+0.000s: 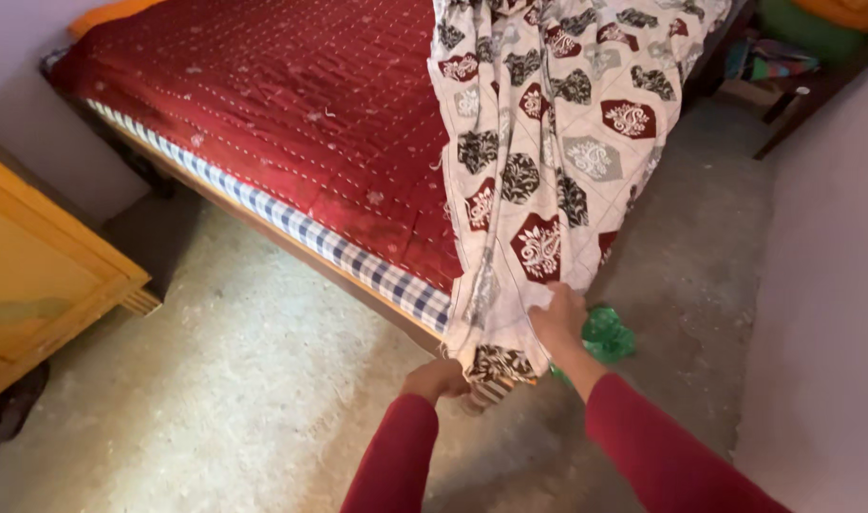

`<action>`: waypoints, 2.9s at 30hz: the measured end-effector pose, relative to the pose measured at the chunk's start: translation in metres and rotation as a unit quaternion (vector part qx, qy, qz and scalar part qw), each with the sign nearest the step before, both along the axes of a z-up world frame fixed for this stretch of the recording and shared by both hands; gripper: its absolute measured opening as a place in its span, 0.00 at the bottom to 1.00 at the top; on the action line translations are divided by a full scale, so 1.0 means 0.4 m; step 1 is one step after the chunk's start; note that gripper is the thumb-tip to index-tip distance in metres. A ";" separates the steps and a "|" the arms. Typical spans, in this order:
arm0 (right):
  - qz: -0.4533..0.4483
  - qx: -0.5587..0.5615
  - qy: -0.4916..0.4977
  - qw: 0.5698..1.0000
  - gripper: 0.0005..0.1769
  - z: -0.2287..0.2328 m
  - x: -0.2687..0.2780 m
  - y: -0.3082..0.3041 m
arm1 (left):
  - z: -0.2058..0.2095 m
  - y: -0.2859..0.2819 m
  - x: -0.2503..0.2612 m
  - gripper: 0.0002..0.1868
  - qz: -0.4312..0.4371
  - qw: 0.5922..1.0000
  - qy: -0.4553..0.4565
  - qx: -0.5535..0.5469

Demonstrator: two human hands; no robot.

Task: The person folds a patterned bed sheet on a bed. They repeatedly lift, align, and fold the sheet into smaller sections, smoothing it with their hands to create a compact bundle.

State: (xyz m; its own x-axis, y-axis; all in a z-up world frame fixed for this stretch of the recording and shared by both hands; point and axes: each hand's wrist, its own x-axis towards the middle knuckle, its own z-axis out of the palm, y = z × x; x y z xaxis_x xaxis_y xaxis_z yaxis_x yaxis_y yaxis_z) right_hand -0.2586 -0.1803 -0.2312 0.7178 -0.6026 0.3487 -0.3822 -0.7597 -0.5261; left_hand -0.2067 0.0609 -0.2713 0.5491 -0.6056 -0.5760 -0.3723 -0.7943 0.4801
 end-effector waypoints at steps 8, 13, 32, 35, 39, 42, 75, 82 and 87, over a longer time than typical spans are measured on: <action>0.103 0.343 -0.001 0.934 0.17 0.108 0.361 0.059 | 0.190 0.131 0.401 0.13 0.008 0.968 -0.135 -0.211; 0.094 0.318 -0.028 0.943 0.14 0.195 0.537 0.087 | 0.473 0.213 0.588 0.14 0.029 0.909 -0.217 -0.355; 0.002 0.387 0.017 0.922 0.14 0.195 1.168 -0.106 | 0.598 0.098 1.273 0.26 -0.090 0.914 -0.169 -0.359; -0.010 0.389 0.040 0.920 0.14 0.145 1.308 -0.136 | 0.619 0.014 1.431 0.25 -0.099 0.928 -0.174 -0.313; -0.006 0.331 0.055 0.942 0.14 0.119 1.429 -0.182 | 0.612 -0.111 1.599 0.25 -0.138 0.908 -0.175 -0.355; -0.019 0.296 0.054 0.954 0.14 0.108 1.496 -0.223 | 0.580 -0.198 1.693 0.25 -0.149 0.907 -0.173 -0.354; -0.239 0.369 -0.245 0.864 0.17 -0.147 2.004 -0.340 | 0.083 -0.533 2.318 0.18 0.085 0.880 0.357 -0.303; -0.086 0.530 -0.033 0.843 0.15 0.296 2.089 -0.056 | 0.319 -0.501 2.239 0.32 0.238 0.722 0.571 -0.311; 0.037 0.318 0.154 0.935 0.17 0.498 2.003 0.108 | 0.306 -0.549 2.306 0.17 0.323 0.682 0.536 -0.378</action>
